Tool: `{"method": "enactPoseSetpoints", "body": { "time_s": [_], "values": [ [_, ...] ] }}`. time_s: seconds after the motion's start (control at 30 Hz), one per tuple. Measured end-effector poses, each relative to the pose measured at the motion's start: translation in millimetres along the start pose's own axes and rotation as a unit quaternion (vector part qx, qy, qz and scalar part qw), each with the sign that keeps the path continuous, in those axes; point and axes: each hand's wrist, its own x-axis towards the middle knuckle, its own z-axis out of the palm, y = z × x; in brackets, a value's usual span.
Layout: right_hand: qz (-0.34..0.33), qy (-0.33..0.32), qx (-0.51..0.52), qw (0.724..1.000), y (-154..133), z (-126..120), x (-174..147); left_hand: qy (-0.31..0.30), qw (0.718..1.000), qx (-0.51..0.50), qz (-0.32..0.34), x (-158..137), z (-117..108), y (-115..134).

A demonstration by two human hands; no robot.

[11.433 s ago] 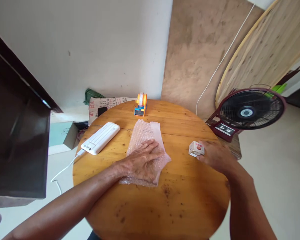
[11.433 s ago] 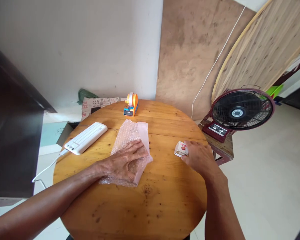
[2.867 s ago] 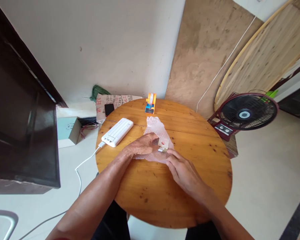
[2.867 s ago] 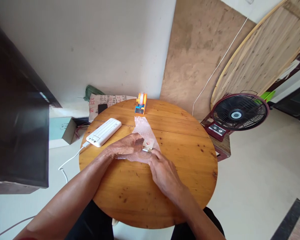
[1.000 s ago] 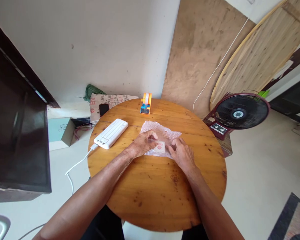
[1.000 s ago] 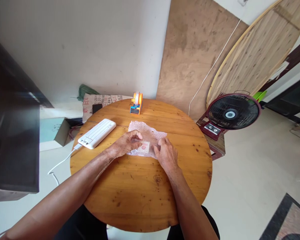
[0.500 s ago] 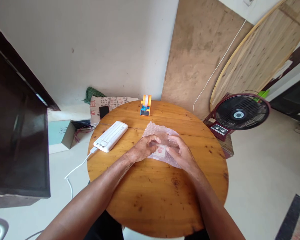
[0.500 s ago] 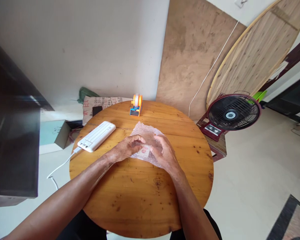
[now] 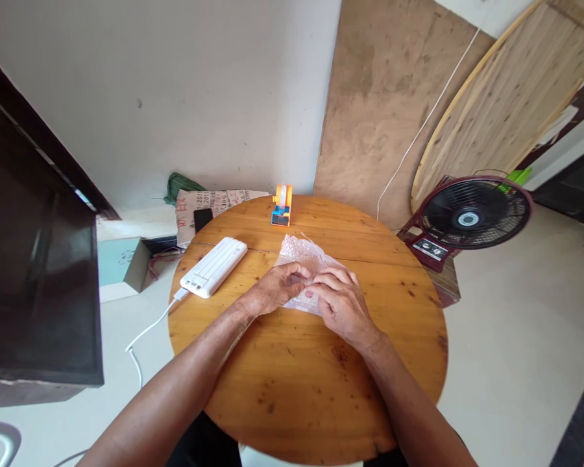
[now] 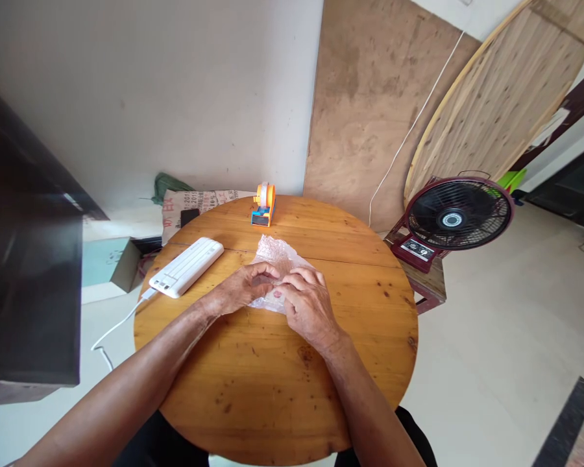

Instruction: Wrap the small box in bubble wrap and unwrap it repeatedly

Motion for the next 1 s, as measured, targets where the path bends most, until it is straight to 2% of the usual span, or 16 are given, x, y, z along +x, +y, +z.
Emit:
{"method": "enactPoseSetpoints", "body": {
  "time_s": [0.17, 0.3, 0.4, 0.5, 0.67, 0.83, 1.0],
  "values": [
    [0.007, -0.020, -0.003, 1.000, -7, -6, 2, 0.013, 0.998, 0.027, -0.059, -9, -23, 17],
    [0.011, -0.031, -0.012, 0.999, -7, -7, 2, 0.067, 0.980, 0.163, -0.090, -24, -39, 37],
    [0.009, -0.039, -0.020, 0.999, -8, -7, 1, 0.092, 0.945, 0.273, -0.153, -27, -31, 39],
    [0.000, -0.035, -0.031, 0.999, -8, -6, 1, 0.106, 0.914, 0.338, -0.199, -20, -18, 27],
    [-0.007, -0.024, -0.036, 0.999, -8, -6, -1, 0.125, 0.893, 0.382, -0.201, -16, -15, 8],
    [-0.010, -0.021, -0.036, 0.999, -7, -5, -1, 0.157, 0.869, 0.407, -0.235, -25, -25, 15],
    [-0.011, -0.017, -0.041, 0.999, -8, -5, -1, 0.144, 0.872, 0.377, -0.279, -17, -23, 14]
  ]
}}
